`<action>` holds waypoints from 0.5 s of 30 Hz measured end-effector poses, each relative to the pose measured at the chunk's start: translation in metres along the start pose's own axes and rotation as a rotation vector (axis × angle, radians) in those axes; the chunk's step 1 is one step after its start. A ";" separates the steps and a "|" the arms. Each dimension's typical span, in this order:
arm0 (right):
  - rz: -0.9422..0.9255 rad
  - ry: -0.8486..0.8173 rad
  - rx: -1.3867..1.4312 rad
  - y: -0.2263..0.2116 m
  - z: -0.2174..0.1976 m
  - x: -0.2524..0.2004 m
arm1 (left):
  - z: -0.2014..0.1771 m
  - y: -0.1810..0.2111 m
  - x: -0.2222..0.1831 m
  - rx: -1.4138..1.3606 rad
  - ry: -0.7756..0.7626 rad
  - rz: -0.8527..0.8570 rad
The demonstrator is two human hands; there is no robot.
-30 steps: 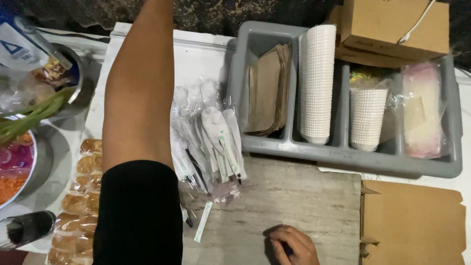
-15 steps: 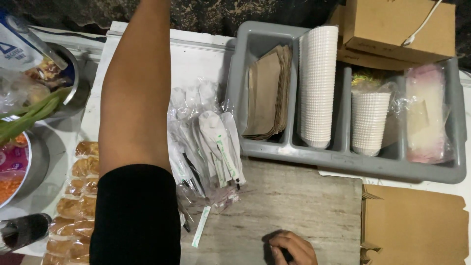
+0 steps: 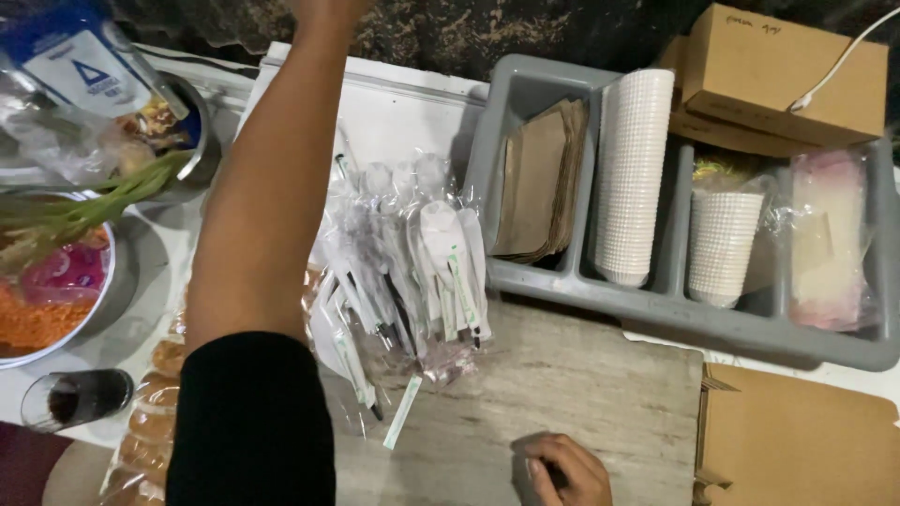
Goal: Fold cardboard boxes and pack them with wrapped food items and plastic cutlery
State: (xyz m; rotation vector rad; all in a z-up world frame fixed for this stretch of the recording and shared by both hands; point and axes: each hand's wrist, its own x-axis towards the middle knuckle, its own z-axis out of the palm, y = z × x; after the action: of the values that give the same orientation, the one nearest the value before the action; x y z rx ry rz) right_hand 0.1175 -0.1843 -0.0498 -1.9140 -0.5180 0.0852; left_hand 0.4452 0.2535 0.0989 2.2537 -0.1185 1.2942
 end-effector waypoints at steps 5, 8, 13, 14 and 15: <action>0.116 -0.050 -0.030 -0.011 -0.005 0.000 | -0.069 0.045 -0.007 0.039 0.008 0.021; 0.134 -0.040 -0.009 -0.009 -0.006 -0.006 | -0.149 0.137 -0.071 -0.194 -0.201 -0.170; 0.169 -0.043 0.064 -0.010 -0.004 -0.017 | -0.192 0.194 -0.252 -0.087 -0.392 -0.180; 0.135 -0.029 0.024 -0.008 -0.003 -0.014 | -0.193 0.199 -0.286 -0.071 -0.477 -0.249; 0.131 -0.032 0.020 -0.005 -0.002 -0.015 | -0.197 0.207 -0.305 -0.071 -0.471 -0.250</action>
State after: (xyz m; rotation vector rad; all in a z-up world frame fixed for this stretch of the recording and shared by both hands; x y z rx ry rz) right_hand 0.1029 -0.1906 -0.0470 -1.9279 -0.4113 0.2052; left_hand 0.0606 0.1172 0.0092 2.3808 -0.0472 0.6086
